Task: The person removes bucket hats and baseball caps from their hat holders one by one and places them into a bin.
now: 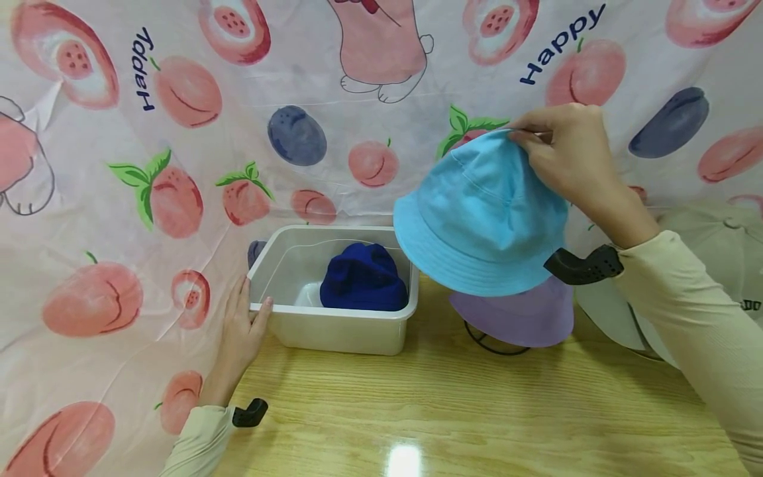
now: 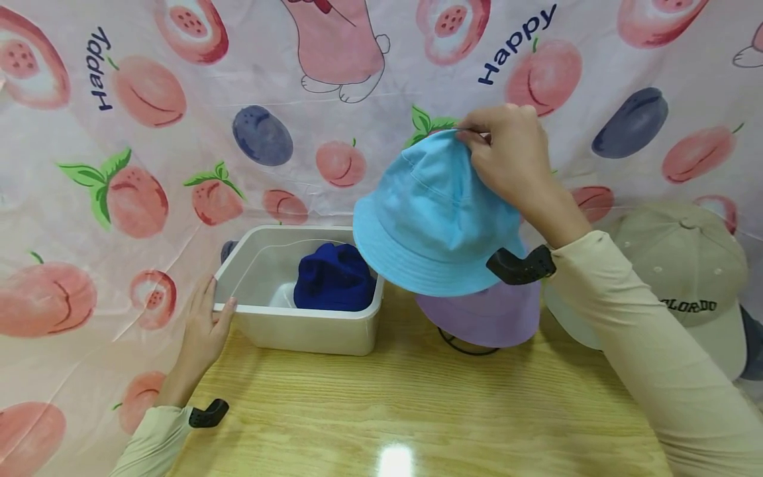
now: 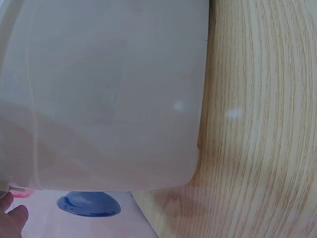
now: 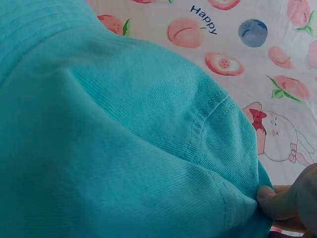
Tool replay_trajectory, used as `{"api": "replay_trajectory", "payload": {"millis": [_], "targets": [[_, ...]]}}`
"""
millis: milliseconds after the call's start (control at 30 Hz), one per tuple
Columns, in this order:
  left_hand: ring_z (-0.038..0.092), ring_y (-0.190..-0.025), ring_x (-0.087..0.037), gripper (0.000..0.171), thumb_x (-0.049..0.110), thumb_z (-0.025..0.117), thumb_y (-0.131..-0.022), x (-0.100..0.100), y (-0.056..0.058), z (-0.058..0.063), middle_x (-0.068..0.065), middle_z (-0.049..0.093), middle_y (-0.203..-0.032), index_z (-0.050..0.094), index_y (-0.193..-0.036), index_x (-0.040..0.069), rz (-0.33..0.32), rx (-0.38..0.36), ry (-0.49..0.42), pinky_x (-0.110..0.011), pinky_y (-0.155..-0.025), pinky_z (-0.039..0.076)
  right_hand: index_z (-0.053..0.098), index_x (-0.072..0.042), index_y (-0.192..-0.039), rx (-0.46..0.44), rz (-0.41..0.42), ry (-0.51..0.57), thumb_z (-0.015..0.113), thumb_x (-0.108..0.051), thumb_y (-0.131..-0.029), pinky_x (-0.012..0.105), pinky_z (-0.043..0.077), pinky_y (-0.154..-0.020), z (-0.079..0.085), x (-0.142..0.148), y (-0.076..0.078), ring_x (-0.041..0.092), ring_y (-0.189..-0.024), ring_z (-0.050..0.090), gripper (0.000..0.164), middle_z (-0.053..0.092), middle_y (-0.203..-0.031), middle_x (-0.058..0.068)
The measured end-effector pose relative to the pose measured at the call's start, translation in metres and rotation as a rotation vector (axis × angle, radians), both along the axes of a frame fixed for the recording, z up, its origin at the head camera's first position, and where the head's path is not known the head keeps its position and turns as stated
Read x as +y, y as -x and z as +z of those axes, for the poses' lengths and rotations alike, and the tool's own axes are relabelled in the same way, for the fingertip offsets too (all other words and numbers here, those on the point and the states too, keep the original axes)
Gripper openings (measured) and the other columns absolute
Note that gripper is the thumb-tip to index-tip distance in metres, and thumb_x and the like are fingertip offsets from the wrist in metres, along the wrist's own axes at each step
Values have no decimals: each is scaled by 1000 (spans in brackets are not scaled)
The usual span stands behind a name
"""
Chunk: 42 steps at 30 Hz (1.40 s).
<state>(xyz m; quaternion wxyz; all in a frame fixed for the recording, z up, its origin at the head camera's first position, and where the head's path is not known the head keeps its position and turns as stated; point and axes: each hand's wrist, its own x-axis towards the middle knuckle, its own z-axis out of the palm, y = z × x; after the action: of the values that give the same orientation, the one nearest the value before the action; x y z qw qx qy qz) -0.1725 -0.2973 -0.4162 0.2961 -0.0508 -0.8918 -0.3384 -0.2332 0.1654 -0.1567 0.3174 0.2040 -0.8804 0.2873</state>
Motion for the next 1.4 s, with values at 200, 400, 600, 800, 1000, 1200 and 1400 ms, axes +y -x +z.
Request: {"api": "replay_trajectory", "payload": {"millis": [200,400,600,800,1000,1200,1400], "targets": [[24,-136,-38,65,24,55,-94,0,0,-1,-22,24,-151,28,-143,-10,-2,5,5,-55,-108,20,71,3,-104,-4,27,22,57,-7,-92,51,48,-86,3,-11,3,38,-96,64,21,68,-99,22],[24,-136,-39,65,23,55,-94,0,0,-1,-23,24,-150,28,-143,-10,-5,12,8,-55,-109,20,73,2,-101,18,50,16,58,-6,-92,47,49,-86,4,-25,3,34,-95,66,19,70,-95,20],[23,-137,-38,66,26,55,-95,0,-1,-1,-22,24,-151,28,-144,-9,7,-11,12,-57,-107,21,73,2,-100,14,77,19,58,-7,-92,45,50,-86,3,-39,4,31,-94,66,19,70,-96,18],[23,-137,-39,67,27,55,-95,0,-1,-1,-22,23,-151,27,-144,-8,10,-15,13,-58,-107,21,74,1,-99,4,78,16,59,-8,-92,44,51,-85,1,-51,5,31,-94,66,19,70,-96,17],[24,-136,-39,67,26,56,-94,0,0,-1,-22,24,-151,28,-144,-8,5,0,18,-57,-107,21,74,1,-99,3,99,22,59,-6,-91,44,51,-84,-3,-63,7,30,-92,67,18,70,-95,17],[24,-136,-38,66,25,56,-94,-1,0,0,-23,25,-150,29,-143,-9,6,10,22,-56,-108,21,74,0,-98,-17,132,37,59,-7,-92,43,51,-84,-5,-74,11,29,-92,67,18,70,-94,16],[24,-136,-40,64,21,57,-93,-1,0,-1,-25,26,-149,30,-141,-12,-5,32,26,-54,-109,20,74,-2,-102,-69,140,64,57,-8,-93,41,50,-87,-5,-86,14,27,-95,65,20,70,-99,14]]}}
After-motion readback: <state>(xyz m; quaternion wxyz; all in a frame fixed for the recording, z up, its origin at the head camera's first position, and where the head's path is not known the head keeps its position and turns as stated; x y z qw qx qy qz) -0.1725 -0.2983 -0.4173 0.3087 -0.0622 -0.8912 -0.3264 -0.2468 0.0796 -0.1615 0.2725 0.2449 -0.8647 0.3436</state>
